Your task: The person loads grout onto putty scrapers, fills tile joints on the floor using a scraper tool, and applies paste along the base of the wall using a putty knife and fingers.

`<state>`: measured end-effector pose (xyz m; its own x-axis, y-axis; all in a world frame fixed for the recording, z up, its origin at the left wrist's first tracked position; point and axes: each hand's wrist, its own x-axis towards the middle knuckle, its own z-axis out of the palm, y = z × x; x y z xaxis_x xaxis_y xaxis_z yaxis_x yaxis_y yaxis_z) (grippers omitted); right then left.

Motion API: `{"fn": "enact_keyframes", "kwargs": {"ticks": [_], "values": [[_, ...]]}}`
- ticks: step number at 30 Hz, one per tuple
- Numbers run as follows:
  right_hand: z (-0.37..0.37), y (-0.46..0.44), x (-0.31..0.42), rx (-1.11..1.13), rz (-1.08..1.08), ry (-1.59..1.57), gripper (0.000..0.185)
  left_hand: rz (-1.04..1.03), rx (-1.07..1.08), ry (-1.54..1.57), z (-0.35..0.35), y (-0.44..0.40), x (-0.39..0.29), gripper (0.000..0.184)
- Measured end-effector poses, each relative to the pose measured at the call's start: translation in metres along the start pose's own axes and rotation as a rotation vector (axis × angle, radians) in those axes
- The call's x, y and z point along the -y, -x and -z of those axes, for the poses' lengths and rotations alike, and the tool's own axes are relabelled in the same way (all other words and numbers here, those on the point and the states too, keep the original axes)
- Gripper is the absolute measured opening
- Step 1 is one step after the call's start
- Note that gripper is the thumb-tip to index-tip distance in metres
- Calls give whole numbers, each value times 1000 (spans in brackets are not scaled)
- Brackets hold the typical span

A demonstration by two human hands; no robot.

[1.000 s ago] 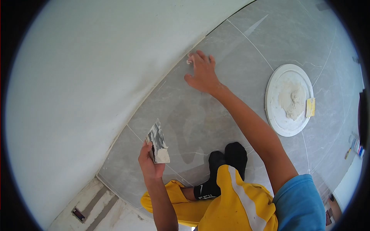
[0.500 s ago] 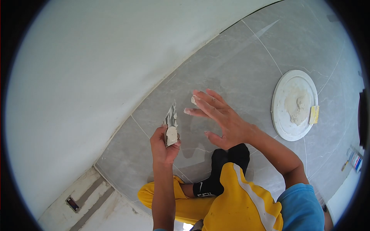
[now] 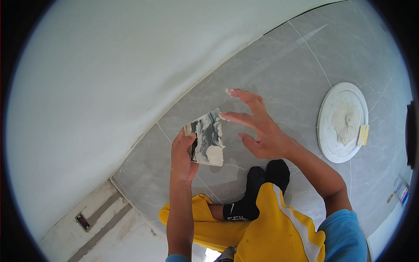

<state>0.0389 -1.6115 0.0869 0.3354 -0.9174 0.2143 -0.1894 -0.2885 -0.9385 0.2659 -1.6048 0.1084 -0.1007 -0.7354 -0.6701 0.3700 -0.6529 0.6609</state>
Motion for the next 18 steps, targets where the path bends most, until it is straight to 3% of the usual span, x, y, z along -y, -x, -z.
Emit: {"fn": "enact_keyframes", "kwargs": {"ticks": [10, 12, 13, 15, 18], "values": [[-8, 2, -14, 61, 77, 23, 54, 8, 14, -77, 5, -6, 5, 35], [-11, 3, -20, 10, -140, -295, 47, 14, -90, 22, 10, -8, 5, 41], [-12, -1, -30, -5, -145, -286, 47, 8, -136, 16, 14, -8, 4, 42], [-8, -20, -70, -403, -233, 161, 40, 11, -129, 9, 24, -7, 3, 41], [4, -46, -139, -664, -330, 651, 41, -1, -123, 1, 31, -1, 3, 40]]}}
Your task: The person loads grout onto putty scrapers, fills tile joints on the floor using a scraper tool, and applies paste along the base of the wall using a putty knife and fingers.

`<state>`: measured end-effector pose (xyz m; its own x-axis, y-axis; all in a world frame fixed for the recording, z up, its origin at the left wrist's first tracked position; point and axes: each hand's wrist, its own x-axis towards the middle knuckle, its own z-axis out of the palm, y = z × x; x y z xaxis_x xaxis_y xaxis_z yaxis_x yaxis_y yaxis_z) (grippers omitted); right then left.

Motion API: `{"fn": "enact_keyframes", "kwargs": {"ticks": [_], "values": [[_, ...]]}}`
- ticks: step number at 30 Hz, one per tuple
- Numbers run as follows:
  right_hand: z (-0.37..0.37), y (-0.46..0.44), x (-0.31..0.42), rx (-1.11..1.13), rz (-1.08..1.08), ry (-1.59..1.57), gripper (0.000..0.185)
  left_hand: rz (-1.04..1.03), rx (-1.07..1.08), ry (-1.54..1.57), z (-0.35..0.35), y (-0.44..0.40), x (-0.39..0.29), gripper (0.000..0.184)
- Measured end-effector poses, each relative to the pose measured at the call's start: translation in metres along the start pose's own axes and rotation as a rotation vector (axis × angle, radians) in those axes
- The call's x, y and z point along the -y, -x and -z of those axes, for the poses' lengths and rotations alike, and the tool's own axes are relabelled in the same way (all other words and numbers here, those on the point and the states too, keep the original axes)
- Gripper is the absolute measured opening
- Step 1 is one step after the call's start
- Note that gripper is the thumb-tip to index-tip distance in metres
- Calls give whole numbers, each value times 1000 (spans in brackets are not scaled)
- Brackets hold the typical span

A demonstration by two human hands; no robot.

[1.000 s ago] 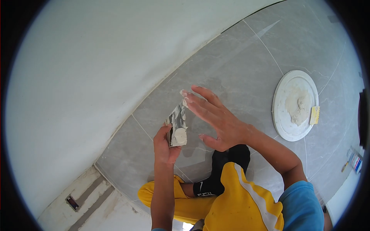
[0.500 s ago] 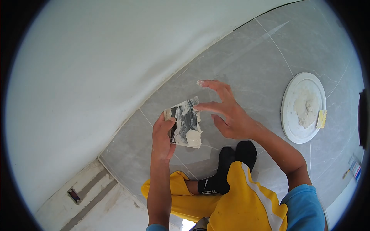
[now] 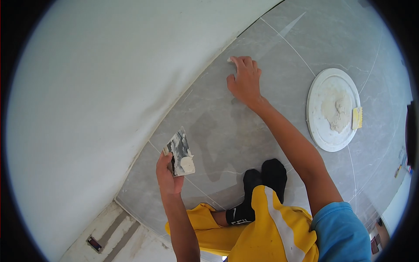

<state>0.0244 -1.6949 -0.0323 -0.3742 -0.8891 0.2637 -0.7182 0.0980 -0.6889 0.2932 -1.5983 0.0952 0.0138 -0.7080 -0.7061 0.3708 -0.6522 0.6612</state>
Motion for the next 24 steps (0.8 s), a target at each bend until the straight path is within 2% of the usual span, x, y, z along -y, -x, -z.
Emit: {"fn": "enact_keyframes", "kwargs": {"ticks": [4, 8, 11, 14, 16, 17, 21, 22, 24], "values": [[-28, -29, -10, -137, -22, 172, 44, 2, -97, 1, 5, 8, -1, 39], [-38, -31, 3, -111, -22, 268, 46, 15, -102, 6, 8, 10, 2, 38], [-42, -11, 29, -3, -76, 267, 47, 22, -78, 16, 7, 9, 5, 38], [-54, 17, 47, 24, 20, 250, 49, 13, -107, 22, 4, 8, 5, 38], [-55, 25, 51, 171, 1, 84, 57, 14, -109, 17, 3, 9, 2, 38], [-52, 21, 47, 175, 1, 86, 57, 12, -115, 13, 3, 10, 1, 37], [-32, -25, 3, 39, -205, 193, 56, 4, -98, 19, 4, 14, -3, 37], [-29, -36, -6, 41, -204, 191, 56, 3, -102, 12, 6, 14, -1, 38], [-25, -51, -19, -92, -176, 230, 53, 2, -108, 7, 8, 13, 1, 38]]}}
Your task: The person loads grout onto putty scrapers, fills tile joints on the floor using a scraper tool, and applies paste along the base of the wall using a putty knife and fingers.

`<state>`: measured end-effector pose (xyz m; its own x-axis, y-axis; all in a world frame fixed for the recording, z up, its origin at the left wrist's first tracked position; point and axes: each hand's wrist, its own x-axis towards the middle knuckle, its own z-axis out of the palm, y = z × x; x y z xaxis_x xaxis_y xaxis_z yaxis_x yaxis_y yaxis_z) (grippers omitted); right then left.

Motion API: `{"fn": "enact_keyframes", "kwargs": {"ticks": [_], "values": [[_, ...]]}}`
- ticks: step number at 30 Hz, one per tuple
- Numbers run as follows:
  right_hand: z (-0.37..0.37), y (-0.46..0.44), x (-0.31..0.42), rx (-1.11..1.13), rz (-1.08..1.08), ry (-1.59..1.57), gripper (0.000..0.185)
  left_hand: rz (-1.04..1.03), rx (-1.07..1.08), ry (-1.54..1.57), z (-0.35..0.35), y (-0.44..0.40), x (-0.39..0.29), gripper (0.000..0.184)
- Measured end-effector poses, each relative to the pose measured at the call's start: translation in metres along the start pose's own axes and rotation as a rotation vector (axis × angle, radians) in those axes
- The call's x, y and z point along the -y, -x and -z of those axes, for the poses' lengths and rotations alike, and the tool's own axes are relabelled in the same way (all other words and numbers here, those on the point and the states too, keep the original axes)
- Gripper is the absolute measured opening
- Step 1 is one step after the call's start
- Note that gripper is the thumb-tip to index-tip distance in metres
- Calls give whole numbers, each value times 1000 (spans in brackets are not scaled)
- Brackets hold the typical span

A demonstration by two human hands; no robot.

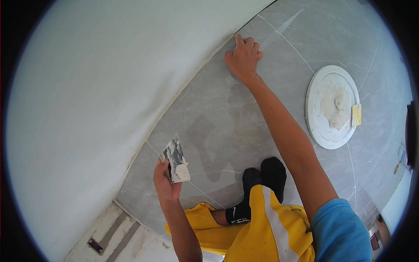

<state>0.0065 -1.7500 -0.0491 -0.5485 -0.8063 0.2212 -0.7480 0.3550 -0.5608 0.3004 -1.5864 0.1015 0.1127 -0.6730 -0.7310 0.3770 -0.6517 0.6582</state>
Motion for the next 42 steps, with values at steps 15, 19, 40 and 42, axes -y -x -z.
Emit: {"fn": "enact_keyframes", "kwargs": {"ticks": [15, 19, 40, 42], "values": [[4, 119, 91, 410, 135, -172, 60, 9, -6, 33, -7, -1, 0, 36], [51, 135, 92, 682, 225, -594, 60, 31, -36, 50, -3, -3, -4, 29], [138, 130, 76, 938, 522, -869, 56, 74, 167, 13, -5, -12, -1, 40], [139, 133, 77, 957, 501, -901, 56, 85, 153, 16, -4, -13, 1, 40]]}}
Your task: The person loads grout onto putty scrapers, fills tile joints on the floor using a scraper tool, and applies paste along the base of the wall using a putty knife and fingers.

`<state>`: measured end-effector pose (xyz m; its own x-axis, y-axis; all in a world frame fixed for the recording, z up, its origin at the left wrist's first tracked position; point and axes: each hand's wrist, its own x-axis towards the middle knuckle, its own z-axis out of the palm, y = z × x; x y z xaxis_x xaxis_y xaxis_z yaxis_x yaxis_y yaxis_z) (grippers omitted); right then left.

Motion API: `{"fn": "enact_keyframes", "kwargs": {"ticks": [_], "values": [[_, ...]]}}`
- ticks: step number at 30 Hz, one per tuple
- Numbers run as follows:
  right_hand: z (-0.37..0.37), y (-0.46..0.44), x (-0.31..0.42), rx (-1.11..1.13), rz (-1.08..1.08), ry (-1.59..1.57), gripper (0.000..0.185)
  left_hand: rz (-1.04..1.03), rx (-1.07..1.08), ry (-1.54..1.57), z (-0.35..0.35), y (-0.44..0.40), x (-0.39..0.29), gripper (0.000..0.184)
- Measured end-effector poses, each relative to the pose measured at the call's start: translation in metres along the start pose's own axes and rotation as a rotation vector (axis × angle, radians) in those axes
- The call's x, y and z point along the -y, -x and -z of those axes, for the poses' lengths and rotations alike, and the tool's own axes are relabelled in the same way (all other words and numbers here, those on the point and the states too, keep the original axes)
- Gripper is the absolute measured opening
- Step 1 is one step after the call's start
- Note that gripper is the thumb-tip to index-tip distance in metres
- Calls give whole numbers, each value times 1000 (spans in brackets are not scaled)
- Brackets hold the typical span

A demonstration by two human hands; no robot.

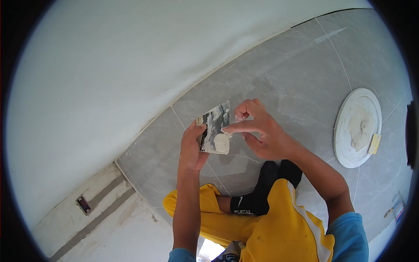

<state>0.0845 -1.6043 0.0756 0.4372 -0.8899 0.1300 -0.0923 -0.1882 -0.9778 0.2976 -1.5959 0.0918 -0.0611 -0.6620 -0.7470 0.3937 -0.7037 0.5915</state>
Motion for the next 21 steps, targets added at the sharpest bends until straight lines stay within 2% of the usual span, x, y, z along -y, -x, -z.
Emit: {"fn": "enact_keyframes", "kwargs": {"ticks": [5, 7, 8, 10, 11, 13, 17, 19, 20, 21], "values": [[-2, 6, 3, 11, 23, -58, 54, 26, 9, 24, 2, -3, 3, 39], [0, 8, 3, -58, -26, -277, 51, 28, 0, 31, 1, -3, 4, 39], [-1, 7, 4, -59, -25, -276, 51, 31, -9, 37, 1, -3, 4, 39], [-4, 5, 6, -119, 135, 291, 53, 19, 12, 60, -1, -2, 2, 39], [-4, 7, 4, -120, 135, 293, 53, 9, 30, 84, -2, 0, 2, 38], [-3, 13, -5, -135, 313, 530, 59, 4, 18, 73, -2, 1, -1, 38], [2, 9, -3, -146, 227, 427, 62, -19, 25, -9, 7, -1, -1, 38], [-7, 4, -6, -72, 74, 202, 56, -31, 21, -40, 5, 0, 0, 38], [-10, 3, -9, -84, 65, 219, 56, -53, 3, -68, 4, 0, 0, 39], [-13, 3, -13, -59, 44, 109, 54, -45, 22, -70, 4, 0, 0, 39]]}}
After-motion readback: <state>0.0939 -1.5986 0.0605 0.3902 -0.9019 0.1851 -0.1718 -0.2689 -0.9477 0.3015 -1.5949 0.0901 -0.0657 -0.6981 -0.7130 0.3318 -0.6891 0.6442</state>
